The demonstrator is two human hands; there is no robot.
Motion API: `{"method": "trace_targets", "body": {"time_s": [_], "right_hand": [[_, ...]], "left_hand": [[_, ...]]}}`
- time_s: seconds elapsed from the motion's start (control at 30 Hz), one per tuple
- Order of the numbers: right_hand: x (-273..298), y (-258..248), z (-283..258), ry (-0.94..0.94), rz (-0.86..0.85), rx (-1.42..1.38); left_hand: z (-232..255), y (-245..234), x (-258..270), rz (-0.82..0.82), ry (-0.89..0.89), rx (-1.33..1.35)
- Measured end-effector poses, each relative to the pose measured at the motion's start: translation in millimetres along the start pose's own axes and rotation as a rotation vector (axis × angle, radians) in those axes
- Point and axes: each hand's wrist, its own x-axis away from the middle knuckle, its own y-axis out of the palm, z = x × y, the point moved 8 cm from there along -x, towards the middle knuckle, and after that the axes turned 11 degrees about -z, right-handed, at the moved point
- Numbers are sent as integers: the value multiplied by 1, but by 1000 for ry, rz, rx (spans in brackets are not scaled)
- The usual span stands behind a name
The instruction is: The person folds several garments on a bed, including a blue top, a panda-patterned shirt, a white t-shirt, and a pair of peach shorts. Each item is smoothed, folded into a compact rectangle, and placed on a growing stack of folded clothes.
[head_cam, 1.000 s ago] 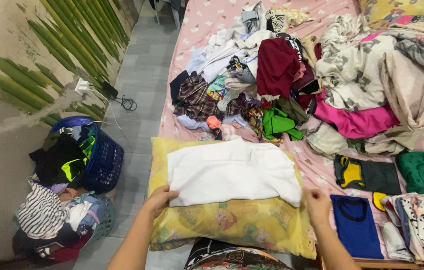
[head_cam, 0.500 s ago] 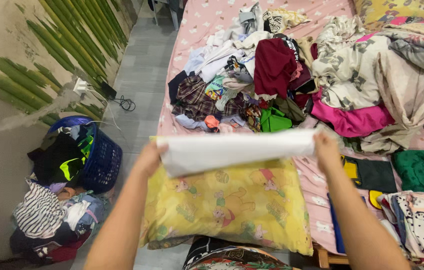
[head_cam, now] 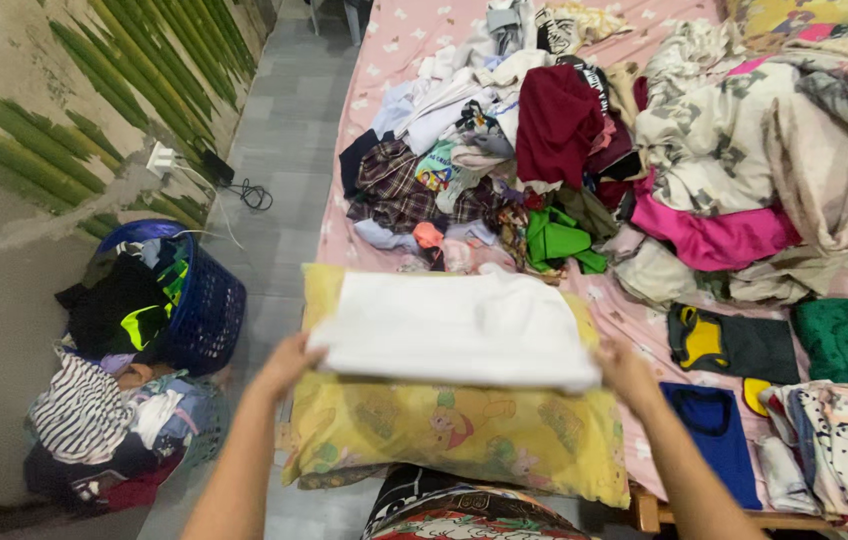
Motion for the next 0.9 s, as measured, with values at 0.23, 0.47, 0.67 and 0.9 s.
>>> {"method": "trace_targets", "body": {"time_s": [0.23, 0.47, 0.67, 0.9], "right_hand": [[20, 23, 33, -86, -181, -264], [51, 23, 33, 5, -216, 23], [79, 36, 60, 60, -170, -185], [91, 50, 61, -152, -153, -8]], "left_hand": [[-53, 23, 18, 28, -42, 225], [-41, 23, 30, -18, -70, 77], [-62, 28, 30, 30, -109, 74], [-62, 36, 30, 35, -76, 71]]}}
